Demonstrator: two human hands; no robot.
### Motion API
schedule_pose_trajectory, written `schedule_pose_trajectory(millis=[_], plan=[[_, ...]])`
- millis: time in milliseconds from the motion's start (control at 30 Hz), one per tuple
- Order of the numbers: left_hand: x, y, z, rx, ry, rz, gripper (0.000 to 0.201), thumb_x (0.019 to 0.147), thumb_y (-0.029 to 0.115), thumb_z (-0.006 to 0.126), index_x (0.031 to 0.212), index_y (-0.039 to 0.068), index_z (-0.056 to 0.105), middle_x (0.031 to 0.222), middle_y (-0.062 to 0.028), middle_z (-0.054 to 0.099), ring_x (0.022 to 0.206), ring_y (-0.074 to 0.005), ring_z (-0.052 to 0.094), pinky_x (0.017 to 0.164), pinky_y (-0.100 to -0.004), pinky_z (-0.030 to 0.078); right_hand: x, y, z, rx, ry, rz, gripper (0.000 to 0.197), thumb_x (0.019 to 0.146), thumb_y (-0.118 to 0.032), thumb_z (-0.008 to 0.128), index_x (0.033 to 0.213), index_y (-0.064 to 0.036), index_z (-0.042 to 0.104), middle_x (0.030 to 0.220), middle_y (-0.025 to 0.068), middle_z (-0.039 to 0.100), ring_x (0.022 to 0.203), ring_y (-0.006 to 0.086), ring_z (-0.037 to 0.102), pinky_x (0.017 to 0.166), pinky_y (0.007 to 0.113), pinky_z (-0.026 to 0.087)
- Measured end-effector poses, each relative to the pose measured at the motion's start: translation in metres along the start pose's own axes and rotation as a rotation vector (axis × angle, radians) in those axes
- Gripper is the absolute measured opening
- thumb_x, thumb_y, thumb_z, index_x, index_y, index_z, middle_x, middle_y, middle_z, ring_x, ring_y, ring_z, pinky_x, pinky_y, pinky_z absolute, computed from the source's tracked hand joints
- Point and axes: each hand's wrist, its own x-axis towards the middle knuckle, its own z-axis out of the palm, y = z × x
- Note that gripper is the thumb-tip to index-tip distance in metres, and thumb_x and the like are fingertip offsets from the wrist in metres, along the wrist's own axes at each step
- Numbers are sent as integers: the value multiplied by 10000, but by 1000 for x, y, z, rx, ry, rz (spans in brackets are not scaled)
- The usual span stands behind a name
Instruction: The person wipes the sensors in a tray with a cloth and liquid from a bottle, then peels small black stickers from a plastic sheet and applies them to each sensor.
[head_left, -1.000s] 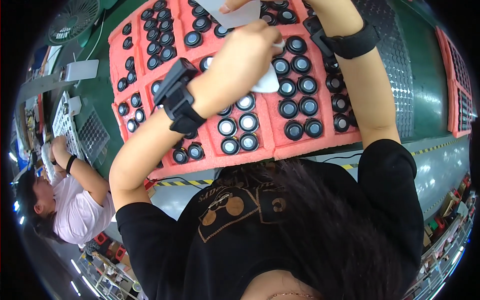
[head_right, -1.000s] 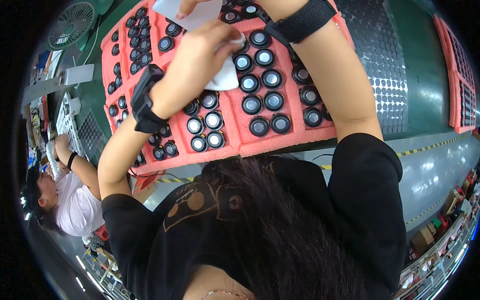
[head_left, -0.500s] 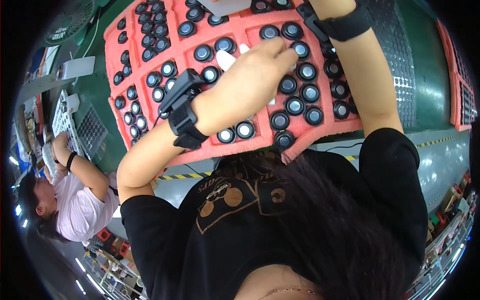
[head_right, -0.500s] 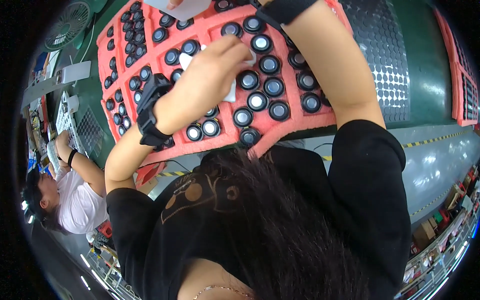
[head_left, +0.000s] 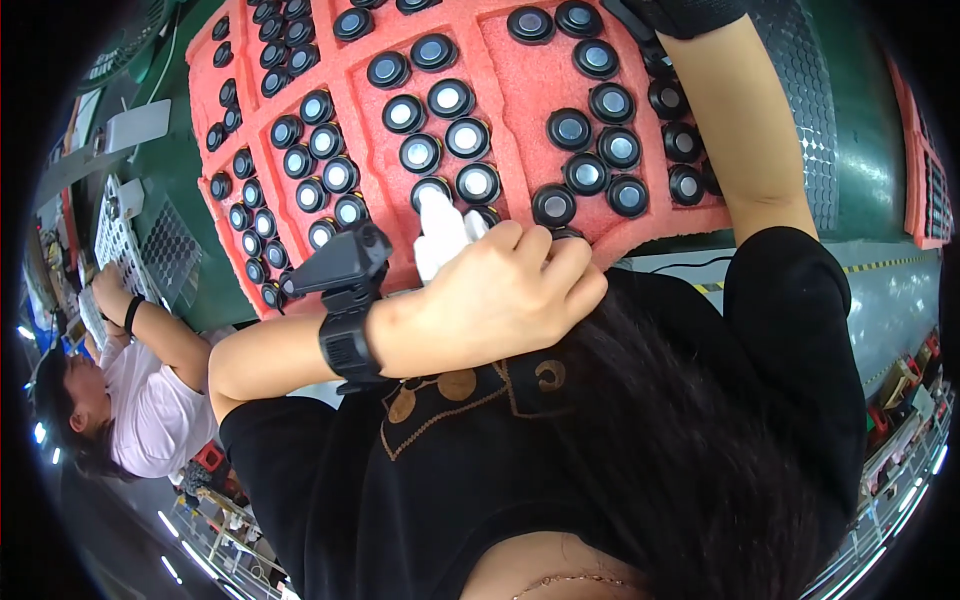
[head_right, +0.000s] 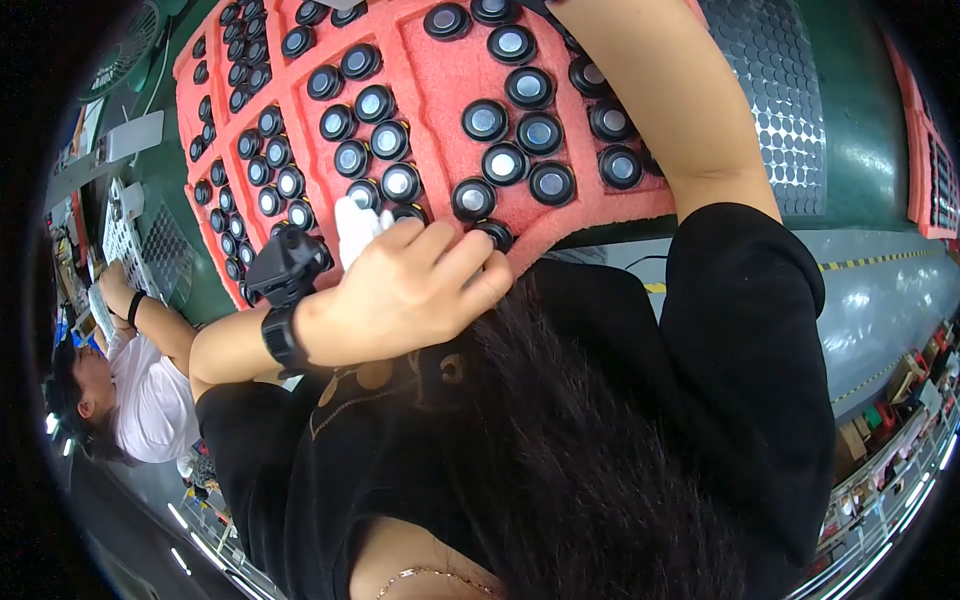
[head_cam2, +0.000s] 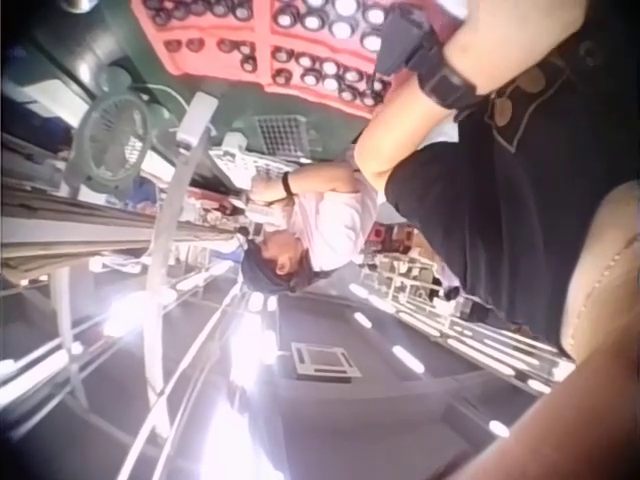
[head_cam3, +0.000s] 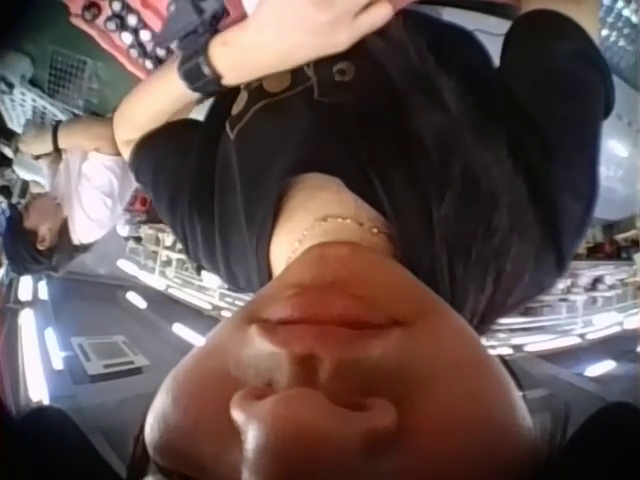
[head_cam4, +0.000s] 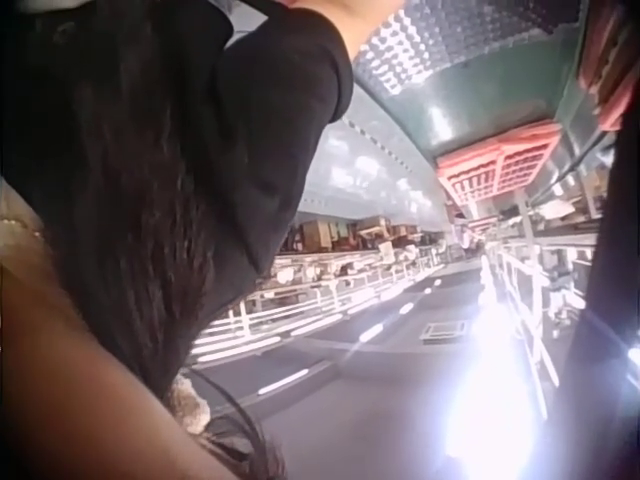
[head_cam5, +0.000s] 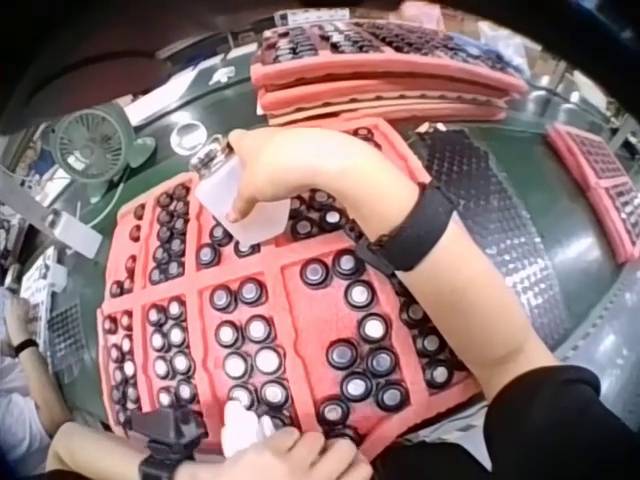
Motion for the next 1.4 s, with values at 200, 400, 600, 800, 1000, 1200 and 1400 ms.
schedule_pose_trajectory(millis=[200, 400, 600, 800, 1000, 1200, 1400], plan=[[1, -1, 12, -6, -31, -52, 131, 688, 166, 546, 784, 86, 505, 676, -19, 429, 551, -141, 488, 484, -242, 405, -1, -3, 0, -15, 10, 19, 652, 635, -234, 738, 1123, 94, 456, 1034, 239, 579, 944, 320, 573, 803, 326, 461], [-2, -7, 10, -51, -29, -10, 175, 692, 167, 547, 855, 105, 529, 724, -31, 447, 589, -146, 507, 505, -248, 416, -2, -4, 0, -14, 8, 13, 657, 629, -236, 738, 1124, 95, 459, 1023, 237, 584, 938, 320, 576, 801, 327, 462], [5, -16, 2, -1, -30, 27, 208, 697, 171, 549, 896, 113, 531, 756, -40, 461, 599, -149, 513, 494, -250, 414, 0, -3, 1, -45, 9, 5, 656, 624, -241, 740, 1118, 90, 465, 1016, 233, 588, 930, 318, 580, 796, 328, 465], [9, -25, 6, 43, -3, 3, 234, 690, 175, 557, 912, 108, 533, 765, -39, 466, 583, -150, 511, 481, -253, 410, 1, -3, 3, -12, -7, 17, 644, 620, -241, 745, 1109, 79, 474, 1017, 228, 590, 927, 317, 583, 792, 332, 466], [13, -28, 7, 42, 19, -23, 260, 675, 178, 568, 920, 98, 532, 759, -35, 467, 569, -145, 511, 474, -253, 413, 0, -6, -1, -34, -19, 23, 651, 615, -237, 749, 1114, 76, 471, 1011, 227, 592, 927, 317, 584, 791, 334, 468], [17, -31, 9, 57, 53, -63, 279, 661, 181, 575, 920, 90, 524, 763, -31, 481, 566, -143, 520, 479, -249, 429, 2, -2, 0, -9, 2, 16, 643, 609, -229, 748, 1107, 69, 471, 1009, 226, 593, 927, 315, 586, 789, 337, 469], [17, -36, 1, -115, -11, -223, 313, 681, 123, 592, 982, 111, 509, 801, -53, 495, 660, -184, 544, 526, -280, 438, 3, -4, 0, 6, -21, 18, 624, 604, -228, 753, 1082, 67, 480, 1017, 226, 589, 936, 314, 584, 788, 341, 470]])
